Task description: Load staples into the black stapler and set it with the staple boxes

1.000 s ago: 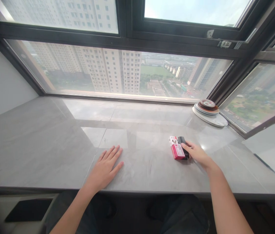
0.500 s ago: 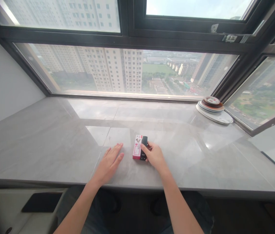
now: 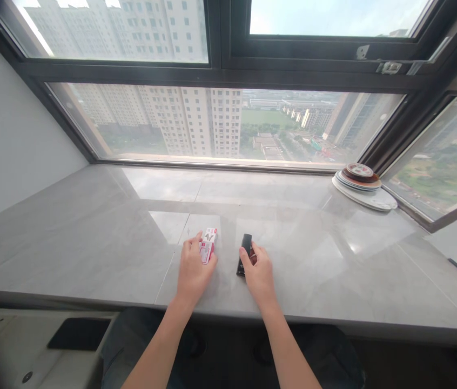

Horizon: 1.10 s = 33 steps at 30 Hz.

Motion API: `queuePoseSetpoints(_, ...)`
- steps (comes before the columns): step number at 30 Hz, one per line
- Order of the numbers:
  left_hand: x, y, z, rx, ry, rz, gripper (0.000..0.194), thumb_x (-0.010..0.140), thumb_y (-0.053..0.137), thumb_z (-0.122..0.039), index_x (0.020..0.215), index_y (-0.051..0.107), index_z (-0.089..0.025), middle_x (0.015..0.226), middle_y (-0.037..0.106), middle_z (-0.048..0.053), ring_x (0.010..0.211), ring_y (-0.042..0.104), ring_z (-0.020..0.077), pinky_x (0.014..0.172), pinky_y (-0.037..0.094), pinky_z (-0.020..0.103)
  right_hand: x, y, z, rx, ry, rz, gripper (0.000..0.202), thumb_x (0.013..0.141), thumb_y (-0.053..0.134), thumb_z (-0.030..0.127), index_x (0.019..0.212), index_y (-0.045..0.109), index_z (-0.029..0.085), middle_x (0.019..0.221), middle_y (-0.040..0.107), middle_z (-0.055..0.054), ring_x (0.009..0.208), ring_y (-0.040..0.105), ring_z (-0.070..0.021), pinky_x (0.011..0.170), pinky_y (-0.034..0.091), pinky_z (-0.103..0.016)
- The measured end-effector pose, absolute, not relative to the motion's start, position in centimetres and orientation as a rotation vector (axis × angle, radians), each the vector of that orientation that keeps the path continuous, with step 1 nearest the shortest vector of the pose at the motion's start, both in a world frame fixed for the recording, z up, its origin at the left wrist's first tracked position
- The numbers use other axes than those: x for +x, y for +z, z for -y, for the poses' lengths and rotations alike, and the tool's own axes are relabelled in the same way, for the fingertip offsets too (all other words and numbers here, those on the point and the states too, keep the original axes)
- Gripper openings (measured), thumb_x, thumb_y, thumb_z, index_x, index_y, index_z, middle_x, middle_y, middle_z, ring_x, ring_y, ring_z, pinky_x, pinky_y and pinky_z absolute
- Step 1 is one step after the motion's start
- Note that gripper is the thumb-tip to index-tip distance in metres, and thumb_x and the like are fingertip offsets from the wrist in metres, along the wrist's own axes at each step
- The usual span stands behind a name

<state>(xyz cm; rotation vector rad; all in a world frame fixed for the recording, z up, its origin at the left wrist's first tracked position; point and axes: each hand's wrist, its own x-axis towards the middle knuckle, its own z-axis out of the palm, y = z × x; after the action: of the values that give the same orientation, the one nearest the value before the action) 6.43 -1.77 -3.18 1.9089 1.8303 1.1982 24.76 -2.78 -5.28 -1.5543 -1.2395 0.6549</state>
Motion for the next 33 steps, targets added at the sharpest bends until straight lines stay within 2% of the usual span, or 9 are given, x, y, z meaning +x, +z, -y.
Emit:
queuePoseSetpoints(4, 2.8, -2.5, -0.1, 1.951, 1.279, -1.862, 0.065, 0.089, 0.065, -0.023, 0.150, 0.044, -0.026, 0.131, 0.056, 0.011, 0.127, 0.055, 0.0301, 0.111, 0.046, 0.048, 25.0, -5.3, 3.5, -1.542, 0.642, 1.245, 0.055, 0.097, 0.058, 0.062, 0.125, 0.071, 0.018, 0.097, 0.069, -0.007, 0.076, 0.061, -0.0218, 0.075, 0.053, -0.035)
queuePoseSetpoints(8, -0.5, -2.9, -4.0, 1.933, 1.192, -1.952, 0.061, 0.084, 0.070, -0.023, 0.143, 0.052, -0.022, 0.130, 0.058, 0.012, 0.122, 0.058, 0.0298, 0.109, 0.047, 0.047, 24.9, -5.3, 3.5, -1.548, 0.625, 1.251, 0.052, 0.097, 0.058, 0.060, 0.124, 0.072, 0.018, 0.097, 0.069, -0.007, 0.077, 0.061, -0.0219, 0.077, 0.053, -0.035)
queuePoseSetpoints(12, -1.5, -3.6, -5.9, 1.900, 1.143, -1.959, 0.050, 0.088, 0.070, -0.033, 0.135, 0.058, -0.018, 0.128, 0.063, 0.013, 0.119, 0.060, 0.0297, 0.106, 0.048, 0.045, 25.0, -5.3, 3.4, -1.544, 0.638, 1.243, 0.054, 0.097, 0.059, 0.060, 0.128, 0.071, 0.017, 0.099, 0.069, -0.007, 0.078, 0.061, -0.0218, 0.077, 0.053, -0.035)
queuePoseSetpoints(18, -2.4, -3.2, -1.5, 1.894, 1.295, -2.037, 0.043, 0.094, 0.064, -0.034, 0.135, 0.059, -0.025, 0.131, 0.066, 0.008, 0.115, 0.062, 0.0291, 0.104, 0.049, 0.044, 25.0, -5.0, 3.4, -1.530, 0.664, 1.254, 0.051, 0.098, 0.058, 0.060, 0.124, 0.072, 0.018, 0.102, 0.070, -0.007, 0.078, 0.061, -0.0216, 0.076, 0.053, -0.035)
queuePoseSetpoints(24, -4.8, -4.1, 2.1, 2.012, 1.021, -2.081, 0.023, 0.091, 0.065, -0.026, 0.113, 0.072, -0.031, 0.119, 0.067, 0.004, 0.106, 0.061, 0.0288, 0.096, 0.050, 0.043, 24.9, -5.1, 3.4, -1.550, 0.668, 1.256, 0.051, 0.097, 0.059, 0.059, 0.123, 0.073, 0.018, 0.104, 0.070, -0.008, 0.079, 0.061, -0.0215, 0.077, 0.052, -0.034)
queuePoseSetpoints(28, -3.0, -3.5, 2.6, 2.095, 0.954, -2.178, 0.027, 0.098, 0.058, -0.027, 0.119, 0.074, -0.032, 0.135, 0.060, 0.007, 0.119, 0.055, 0.0321, 0.096, 0.046, 0.046, 24.8, -5.0, 3.4, -1.562, 0.660, 1.257, 0.054, 0.096, 0.059, 0.060, 0.125, 0.072, 0.017, 0.103, 0.071, -0.009, 0.079, 0.061, -0.0216, 0.077, 0.052, -0.034)
queuePoseSetpoints(33, 2.9, -2.1, 3.2, 2.220, 0.882, -2.063, 0.025, 0.102, 0.056, -0.036, 0.119, 0.074, -0.035, 0.123, 0.060, 0.008, 0.114, 0.056, 0.0300, 0.102, 0.039, 0.051, 24.6, -5.0, 3.5, -1.567, 0.663, 1.253, 0.054, 0.095, 0.060, 0.060, 0.126, 0.071, 0.017, 0.102, 0.071, -0.008, 0.078, 0.061, -0.0215, 0.076, 0.052, -0.034)
